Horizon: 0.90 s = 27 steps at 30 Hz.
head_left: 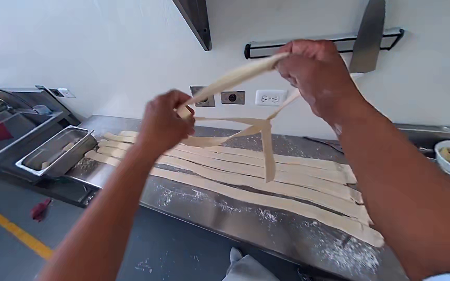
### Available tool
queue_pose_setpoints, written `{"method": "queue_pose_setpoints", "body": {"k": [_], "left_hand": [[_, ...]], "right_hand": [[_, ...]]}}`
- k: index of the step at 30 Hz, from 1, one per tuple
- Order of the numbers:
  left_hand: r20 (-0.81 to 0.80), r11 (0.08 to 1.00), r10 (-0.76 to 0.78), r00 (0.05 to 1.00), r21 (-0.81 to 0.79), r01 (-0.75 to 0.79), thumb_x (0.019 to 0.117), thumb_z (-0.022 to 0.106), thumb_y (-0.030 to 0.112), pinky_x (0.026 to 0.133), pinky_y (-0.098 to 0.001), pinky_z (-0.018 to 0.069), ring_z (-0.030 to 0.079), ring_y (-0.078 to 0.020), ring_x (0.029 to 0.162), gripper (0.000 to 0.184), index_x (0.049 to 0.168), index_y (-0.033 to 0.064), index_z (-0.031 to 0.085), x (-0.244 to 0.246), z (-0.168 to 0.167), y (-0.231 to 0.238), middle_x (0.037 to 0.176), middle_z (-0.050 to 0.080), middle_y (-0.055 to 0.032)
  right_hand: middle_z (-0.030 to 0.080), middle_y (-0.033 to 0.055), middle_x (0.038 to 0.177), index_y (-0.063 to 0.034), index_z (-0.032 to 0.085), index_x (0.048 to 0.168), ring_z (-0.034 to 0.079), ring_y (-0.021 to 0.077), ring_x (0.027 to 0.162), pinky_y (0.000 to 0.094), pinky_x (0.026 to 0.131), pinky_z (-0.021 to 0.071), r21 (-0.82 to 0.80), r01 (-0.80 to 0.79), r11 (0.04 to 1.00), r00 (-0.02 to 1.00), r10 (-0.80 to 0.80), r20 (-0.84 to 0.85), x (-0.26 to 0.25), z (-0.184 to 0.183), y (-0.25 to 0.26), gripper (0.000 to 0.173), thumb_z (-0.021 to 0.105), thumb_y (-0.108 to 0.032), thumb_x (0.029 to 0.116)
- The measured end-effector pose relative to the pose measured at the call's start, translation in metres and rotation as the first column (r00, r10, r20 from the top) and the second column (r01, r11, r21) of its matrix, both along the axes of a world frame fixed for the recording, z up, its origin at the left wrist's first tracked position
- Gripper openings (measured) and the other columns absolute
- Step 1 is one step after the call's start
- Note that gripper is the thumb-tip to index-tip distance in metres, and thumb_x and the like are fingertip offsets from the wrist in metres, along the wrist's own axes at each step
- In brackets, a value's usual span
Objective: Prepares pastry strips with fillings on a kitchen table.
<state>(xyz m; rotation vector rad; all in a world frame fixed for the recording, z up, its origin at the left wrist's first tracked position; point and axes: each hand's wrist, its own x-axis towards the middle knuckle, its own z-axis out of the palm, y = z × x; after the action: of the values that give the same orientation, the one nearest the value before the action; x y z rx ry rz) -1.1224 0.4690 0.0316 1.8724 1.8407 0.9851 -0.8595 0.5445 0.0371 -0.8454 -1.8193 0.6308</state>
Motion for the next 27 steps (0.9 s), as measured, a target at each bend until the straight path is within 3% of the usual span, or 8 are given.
{"method": "queue_pose_setpoints", "body": {"k": [5,9,14,16,18,20,23,27], "left_hand": [[0.167,0.999,0.041,0.985,-0.009,-0.040,0.0803,0.082,0.003,0.083,-0.0496,0.0578,0.067,-0.0327,0.095,0.056,0.131,-0.0042,0.059,-0.008,-0.116,0.074,0.123,0.060,-0.0265],[0.685,0.985,0.086,0.723,-0.168,0.042,0.0833,0.077,-0.002,0.093,-0.0398,0.0568,0.065,-0.0248,0.111,0.075,0.148,-0.0014,0.039,-0.021,-0.206,0.103,0.142,0.049,-0.0219],[0.904,0.965,0.259,0.341,-0.257,-0.050,0.1106,0.038,0.013,0.084,-0.0337,0.0614,0.072,-0.0158,0.086,0.028,0.127,-0.0041,0.053,-0.060,-0.239,0.132,0.107,0.067,-0.0087],[0.894,0.959,0.270,0.357,-0.283,-0.019,0.1110,0.036,0.011,0.079,-0.0338,0.0631,0.073,-0.0169,0.082,0.028,0.120,-0.0044,0.057,-0.082,-0.234,0.140,0.101,0.070,-0.0087],[0.862,0.967,0.193,0.468,-0.247,0.057,0.1075,0.038,0.001,0.080,-0.0340,0.0633,0.075,-0.0181,0.083,0.025,0.119,-0.0056,0.059,-0.104,-0.230,0.140,0.102,0.072,-0.0107],[0.818,0.974,-0.003,0.575,-0.127,0.186,0.0982,0.043,-0.004,0.085,-0.0379,0.0633,0.075,-0.0214,0.092,0.025,0.116,-0.0031,0.061,-0.120,-0.230,0.136,0.110,0.073,-0.0112],[0.657,0.901,-0.397,0.641,0.146,0.408,0.0940,0.061,0.018,0.084,-0.0407,0.0634,0.072,-0.0214,0.101,0.018,0.110,0.0128,0.068,-0.141,-0.244,0.128,0.119,0.067,-0.0053],[0.462,0.726,-0.683,0.566,0.338,0.599,0.1016,0.055,0.025,0.082,-0.0318,0.0627,0.069,-0.0141,0.104,0.017,0.115,0.0235,0.065,-0.152,-0.256,0.119,0.118,0.065,-0.0001]], "right_hand": [[0.067,0.0096,0.088,-0.0046,0.074,0.092,0.066,0.0241,0.081,0.0491,0.068,0.0544,0.097,-0.073,0.993,0.893,0.021,0.450,0.013,-0.076,0.031,0.018,0.065,-0.019,0.0863],[0.066,0.0036,0.085,-0.0050,0.073,0.083,0.064,0.0152,0.084,0.0365,0.074,0.0550,-0.166,-0.200,0.966,0.882,0.251,0.399,0.031,-0.168,0.050,0.018,0.068,-0.022,0.0839],[0.066,-0.0114,0.080,-0.0158,0.069,0.075,0.061,-0.0055,0.078,0.0164,0.070,0.0515,-0.355,0.097,0.930,0.995,-0.079,0.064,0.088,-0.254,0.056,0.032,0.055,-0.039,0.0927],[0.068,-0.0018,0.087,-0.0063,0.068,0.077,0.065,0.0047,0.091,0.0274,0.084,0.0541,-0.299,0.312,0.902,0.945,-0.263,0.195,0.118,-0.263,0.050,0.038,0.054,-0.036,0.0969],[0.065,0.0244,0.090,0.0115,0.065,0.075,0.063,0.0384,0.096,0.0576,0.088,0.0476,-0.138,0.420,0.897,0.854,-0.339,0.395,0.143,-0.261,0.035,0.031,0.061,-0.014,0.0922],[0.064,0.0269,0.089,0.0058,0.061,0.068,0.062,0.0464,0.095,0.0655,0.084,0.0458,-0.006,0.530,0.848,0.683,-0.423,0.595,0.166,-0.260,0.019,0.027,0.069,-0.016,0.0816],[0.055,0.0416,0.124,0.0109,0.069,0.104,0.050,0.0623,0.121,0.0795,0.096,0.0390,-0.142,0.757,0.638,0.482,-0.400,0.780,0.134,-0.245,-0.011,0.034,0.085,-0.010,0.0824],[0.063,0.0255,0.133,0.0027,0.066,0.128,0.057,0.0432,0.129,0.0634,0.108,0.0440,-0.275,0.504,0.819,0.781,-0.296,0.551,-0.033,-0.250,0.003,0.041,0.074,-0.015,0.0924]]}}
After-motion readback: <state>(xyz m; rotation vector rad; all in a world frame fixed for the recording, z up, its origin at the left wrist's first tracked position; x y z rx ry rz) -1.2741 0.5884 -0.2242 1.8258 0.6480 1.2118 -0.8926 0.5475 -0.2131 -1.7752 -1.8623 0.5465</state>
